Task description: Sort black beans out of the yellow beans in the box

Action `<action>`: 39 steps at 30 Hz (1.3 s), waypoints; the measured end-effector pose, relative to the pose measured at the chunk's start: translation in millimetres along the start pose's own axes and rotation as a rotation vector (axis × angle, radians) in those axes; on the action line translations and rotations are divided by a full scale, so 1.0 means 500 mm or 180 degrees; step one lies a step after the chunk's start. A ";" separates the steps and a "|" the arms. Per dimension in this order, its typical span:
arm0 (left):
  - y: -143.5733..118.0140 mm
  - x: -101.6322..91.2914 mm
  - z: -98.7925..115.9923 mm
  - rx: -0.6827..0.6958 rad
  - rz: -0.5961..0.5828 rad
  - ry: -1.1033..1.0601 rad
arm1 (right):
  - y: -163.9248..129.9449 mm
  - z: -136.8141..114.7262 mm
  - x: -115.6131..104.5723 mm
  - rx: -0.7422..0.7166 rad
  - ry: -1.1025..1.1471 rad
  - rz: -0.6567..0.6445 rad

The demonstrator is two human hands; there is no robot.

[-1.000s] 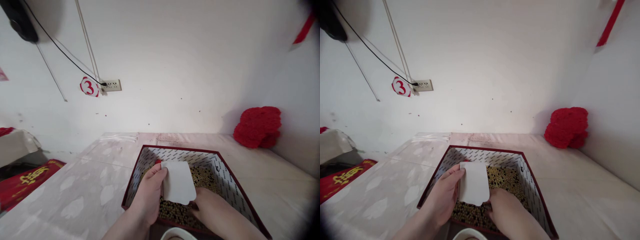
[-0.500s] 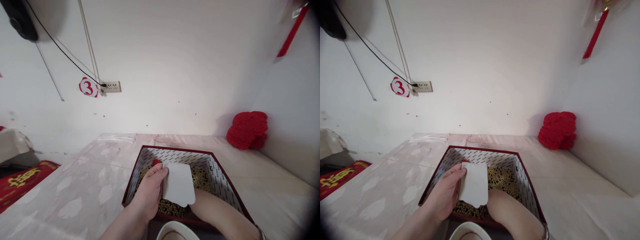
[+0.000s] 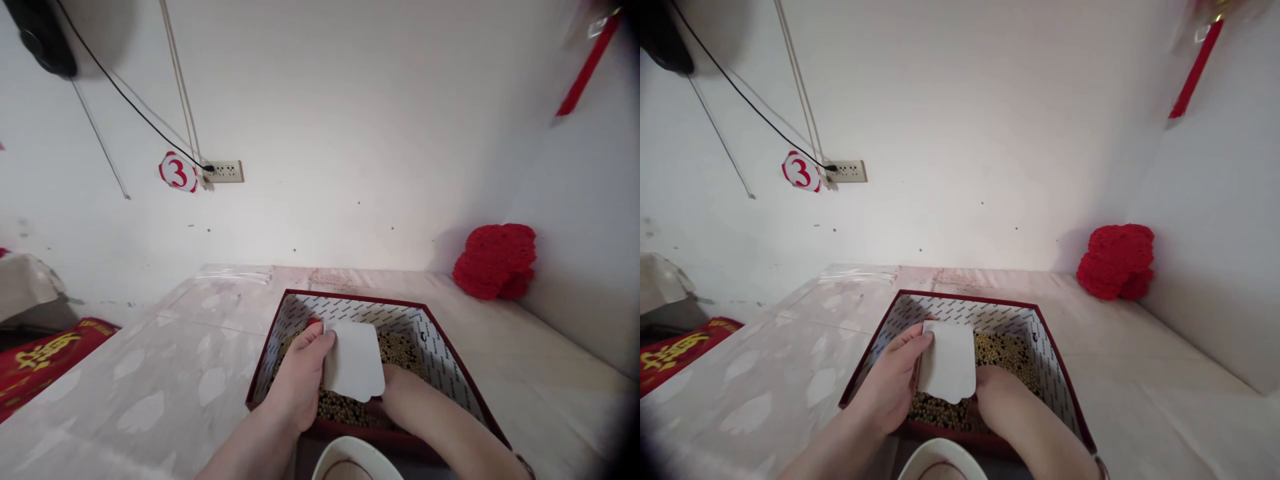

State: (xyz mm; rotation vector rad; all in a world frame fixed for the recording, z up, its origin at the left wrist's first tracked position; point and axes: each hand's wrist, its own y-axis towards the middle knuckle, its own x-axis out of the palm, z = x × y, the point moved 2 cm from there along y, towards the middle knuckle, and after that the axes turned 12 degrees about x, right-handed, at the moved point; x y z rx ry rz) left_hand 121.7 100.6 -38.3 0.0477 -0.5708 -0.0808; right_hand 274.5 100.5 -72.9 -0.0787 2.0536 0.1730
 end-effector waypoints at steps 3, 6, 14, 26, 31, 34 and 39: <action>0.003 -0.002 0.000 0.0142 -0.0006 0.0050 | 0.004 -0.007 -0.018 -0.0003 0.0063 -0.0135; 0.004 -0.003 -0.001 0.0190 -0.0009 0.0103 | 0.008 -0.005 -0.029 0.0080 0.0103 -0.0068; 0.003 0.000 0.000 0.0105 -0.0023 0.0364 | -0.018 0.002 -0.072 0.0391 0.0411 0.0573; -0.016 0.019 0.006 0.0373 -0.0980 0.1485 | -0.051 -0.060 -0.057 -0.0272 -0.0101 0.1216; -0.013 0.013 0.002 0.0385 -0.1142 0.1842 | -0.045 -0.045 -0.057 -0.0326 -0.0298 0.1762; -0.013 0.010 -0.001 0.0233 -0.1146 0.1726 | -0.040 -0.037 -0.064 -0.0085 -0.0120 0.1858; -0.017 0.010 -0.002 0.0113 -0.1223 0.1514 | -0.029 -0.031 -0.072 0.0073 0.0416 0.1335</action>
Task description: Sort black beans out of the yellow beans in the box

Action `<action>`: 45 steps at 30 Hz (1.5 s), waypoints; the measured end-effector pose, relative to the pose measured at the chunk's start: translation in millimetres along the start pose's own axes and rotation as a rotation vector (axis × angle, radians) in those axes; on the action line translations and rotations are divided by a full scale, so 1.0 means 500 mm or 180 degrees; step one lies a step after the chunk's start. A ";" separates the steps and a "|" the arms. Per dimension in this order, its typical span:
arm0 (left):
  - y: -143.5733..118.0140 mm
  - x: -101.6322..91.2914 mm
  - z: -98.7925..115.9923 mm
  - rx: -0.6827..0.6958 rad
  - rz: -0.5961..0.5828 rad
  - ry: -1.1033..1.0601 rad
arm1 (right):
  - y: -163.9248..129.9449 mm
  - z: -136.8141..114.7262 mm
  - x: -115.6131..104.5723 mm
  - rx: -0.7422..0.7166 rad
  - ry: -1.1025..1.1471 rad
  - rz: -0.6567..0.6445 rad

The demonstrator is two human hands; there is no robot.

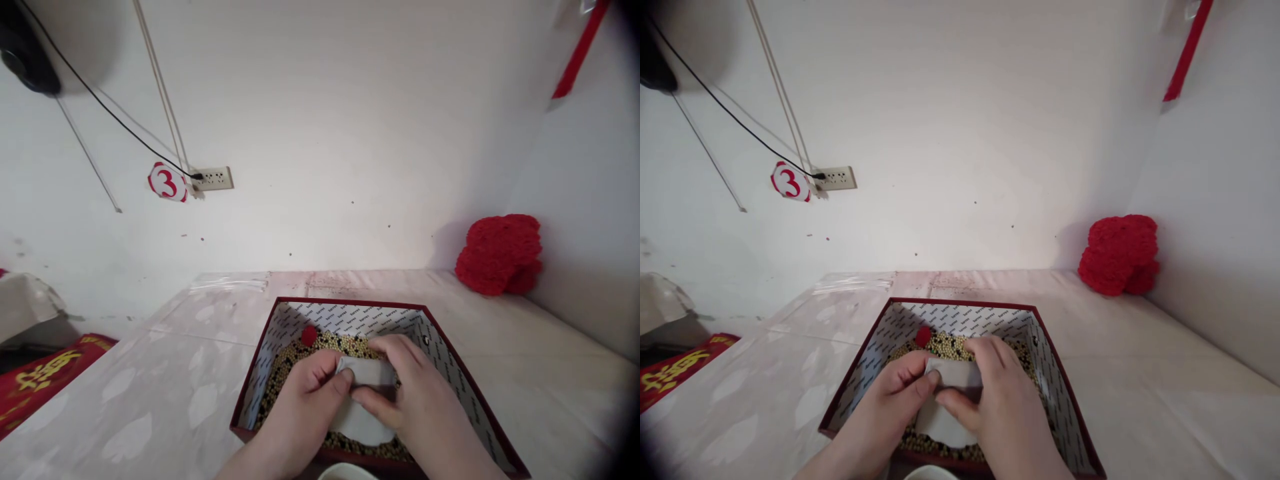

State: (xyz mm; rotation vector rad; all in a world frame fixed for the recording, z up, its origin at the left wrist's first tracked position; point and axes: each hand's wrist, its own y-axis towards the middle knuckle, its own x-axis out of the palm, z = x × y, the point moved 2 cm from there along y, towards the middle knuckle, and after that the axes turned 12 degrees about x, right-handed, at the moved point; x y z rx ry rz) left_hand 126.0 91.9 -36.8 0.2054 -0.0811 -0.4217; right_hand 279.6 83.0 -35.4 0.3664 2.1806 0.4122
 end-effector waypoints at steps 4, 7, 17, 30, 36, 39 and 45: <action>-0.001 -0.001 -0.002 0.0018 0.0069 -0.0146 | -0.004 -0.004 0.005 0.0189 -0.0061 -0.0770; 0.001 -0.002 -0.002 0.0063 0.0110 -0.0101 | -0.010 -0.007 0.005 0.0166 -0.0104 -0.0850; 0.002 0.001 0.005 0.0097 0.0059 0.0219 | -0.008 -0.002 0.009 0.0075 0.0010 -0.0737; 0.003 0.003 0.010 0.0061 0.0085 0.0096 | -0.015 -0.002 0.008 -0.0116 -0.0062 -0.0477; 0.001 0.002 0.011 0.0064 -0.0024 0.0084 | -0.006 -0.003 0.004 0.0215 0.0323 -0.0543; 0.000 0.008 0.013 -0.0043 -0.0141 0.0012 | 0.000 -0.009 -0.006 0.0635 0.0776 -0.0869; -0.001 0.018 0.022 -0.0003 -0.0320 -0.0033 | -0.010 -0.018 -0.006 0.1158 0.1892 -0.1486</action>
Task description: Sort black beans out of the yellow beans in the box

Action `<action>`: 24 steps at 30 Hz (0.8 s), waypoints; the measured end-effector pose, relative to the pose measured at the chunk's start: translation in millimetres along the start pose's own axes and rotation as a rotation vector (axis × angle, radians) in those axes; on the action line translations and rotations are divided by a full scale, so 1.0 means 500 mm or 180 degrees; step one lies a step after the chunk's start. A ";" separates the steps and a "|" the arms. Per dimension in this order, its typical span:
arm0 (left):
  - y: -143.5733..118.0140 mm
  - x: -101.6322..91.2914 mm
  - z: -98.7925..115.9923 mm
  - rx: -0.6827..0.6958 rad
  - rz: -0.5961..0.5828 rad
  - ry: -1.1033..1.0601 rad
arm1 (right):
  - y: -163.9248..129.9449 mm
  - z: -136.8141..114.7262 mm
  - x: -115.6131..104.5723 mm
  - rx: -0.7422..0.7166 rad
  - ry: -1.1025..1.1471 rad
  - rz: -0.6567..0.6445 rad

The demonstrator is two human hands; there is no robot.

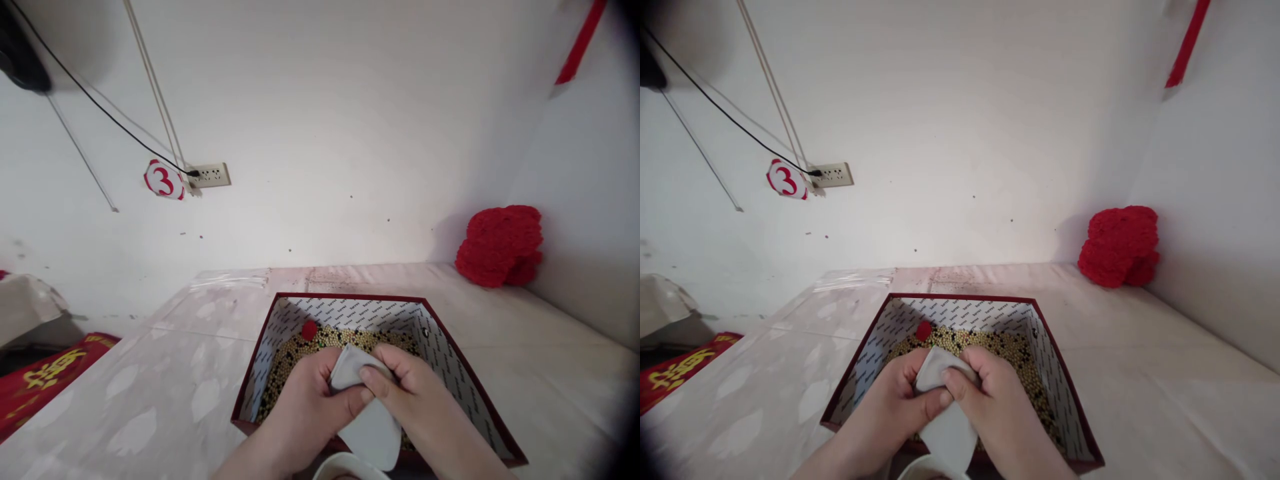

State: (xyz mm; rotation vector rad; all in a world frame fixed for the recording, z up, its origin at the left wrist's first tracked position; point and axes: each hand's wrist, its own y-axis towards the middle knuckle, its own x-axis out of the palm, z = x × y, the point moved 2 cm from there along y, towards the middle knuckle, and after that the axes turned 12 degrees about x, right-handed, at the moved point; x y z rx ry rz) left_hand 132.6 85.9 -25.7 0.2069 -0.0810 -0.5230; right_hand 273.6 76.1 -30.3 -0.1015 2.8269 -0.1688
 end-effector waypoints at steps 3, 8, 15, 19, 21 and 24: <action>-0.001 -0.003 -0.001 0.0060 0.0044 0.0054 | -0.004 0.006 0.011 0.0221 0.0609 -0.0331; -0.002 -0.004 -0.003 0.0082 0.0036 0.0187 | -0.008 0.004 0.015 0.0382 0.0889 -0.0528; 0.000 -0.005 0.002 0.0213 0.0170 0.0517 | -0.007 0.000 0.004 0.0226 0.0402 -0.0305; -0.001 -0.004 0.003 0.0171 0.0229 0.0423 | -0.008 -0.001 0.003 0.0286 0.0389 -0.0528; -0.001 -0.004 0.004 0.0162 0.0301 0.0440 | -0.010 -0.005 0.000 0.0260 0.0306 -0.0566; -0.001 -0.006 0.005 0.0163 0.0409 0.0547 | -0.013 -0.011 -0.004 0.0189 0.0172 -0.0560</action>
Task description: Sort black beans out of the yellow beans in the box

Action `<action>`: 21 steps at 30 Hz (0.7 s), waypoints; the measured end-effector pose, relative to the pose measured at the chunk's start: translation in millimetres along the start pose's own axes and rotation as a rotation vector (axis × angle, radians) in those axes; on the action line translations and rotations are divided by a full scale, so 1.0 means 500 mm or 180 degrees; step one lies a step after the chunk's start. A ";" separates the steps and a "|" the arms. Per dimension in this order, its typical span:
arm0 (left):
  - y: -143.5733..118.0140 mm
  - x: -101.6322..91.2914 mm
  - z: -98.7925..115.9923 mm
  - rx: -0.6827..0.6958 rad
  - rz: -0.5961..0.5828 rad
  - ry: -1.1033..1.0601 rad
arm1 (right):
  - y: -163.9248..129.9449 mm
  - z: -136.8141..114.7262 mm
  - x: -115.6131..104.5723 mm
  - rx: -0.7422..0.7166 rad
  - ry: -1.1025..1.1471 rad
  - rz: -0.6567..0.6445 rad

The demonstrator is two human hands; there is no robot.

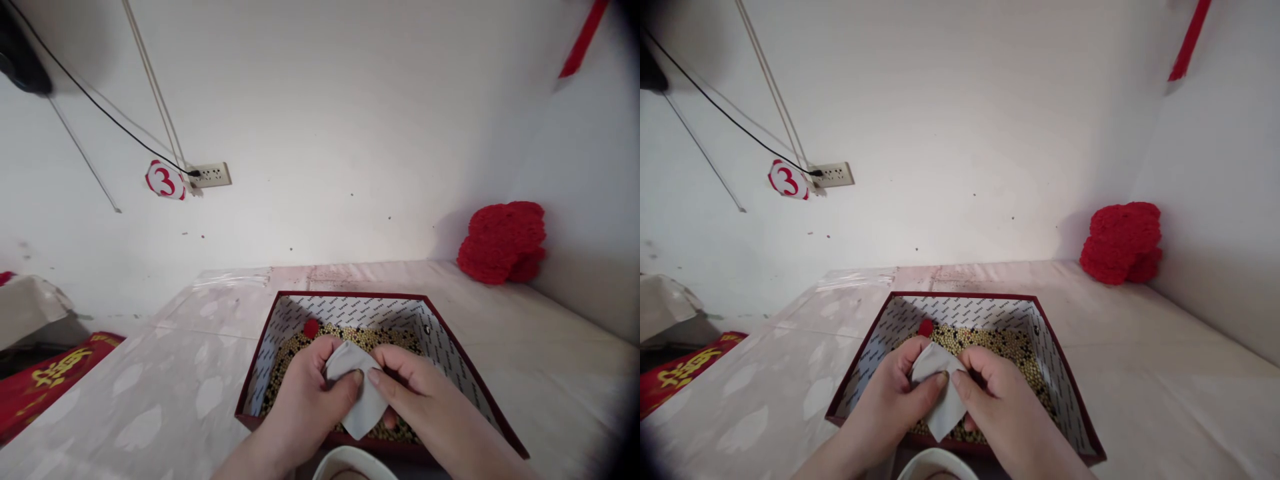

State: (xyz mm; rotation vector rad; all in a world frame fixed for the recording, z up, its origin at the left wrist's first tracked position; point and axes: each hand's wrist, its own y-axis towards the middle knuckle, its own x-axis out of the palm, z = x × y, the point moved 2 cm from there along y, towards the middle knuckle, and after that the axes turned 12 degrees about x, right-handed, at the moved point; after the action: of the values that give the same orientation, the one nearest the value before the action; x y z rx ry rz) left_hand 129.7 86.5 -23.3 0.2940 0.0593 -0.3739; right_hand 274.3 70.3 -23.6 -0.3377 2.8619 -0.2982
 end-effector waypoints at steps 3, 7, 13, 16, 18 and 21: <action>0.002 -0.001 -0.001 -0.0016 0.0040 0.0083 | -0.001 -0.002 -0.001 -0.0050 -0.0239 0.0102; 0.002 -0.002 0.000 0.0099 0.0084 0.0454 | 0.007 0.005 0.005 -0.0151 -0.0680 0.0466; 0.003 -0.005 0.000 0.0200 0.0143 0.0591 | 0.002 0.010 0.012 -0.0241 -0.0414 0.0430; 0.002 -0.013 -0.008 0.0139 0.0260 0.0195 | -0.007 0.008 0.012 -0.0099 0.0467 0.0173; 0.000 -0.017 -0.013 0.0117 0.0328 -0.0137 | -0.008 0.007 0.014 0.0024 0.1223 0.0045; -0.003 -0.016 -0.016 0.0105 0.0214 -0.0544 | -0.001 0.005 0.027 0.0228 0.1988 -0.0348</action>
State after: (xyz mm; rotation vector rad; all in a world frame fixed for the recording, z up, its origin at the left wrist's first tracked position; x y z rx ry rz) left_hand 121.6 90.4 -30.2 0.2947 -0.1243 -0.3324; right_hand 262.2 66.1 -28.6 -0.4542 3.4318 -0.6215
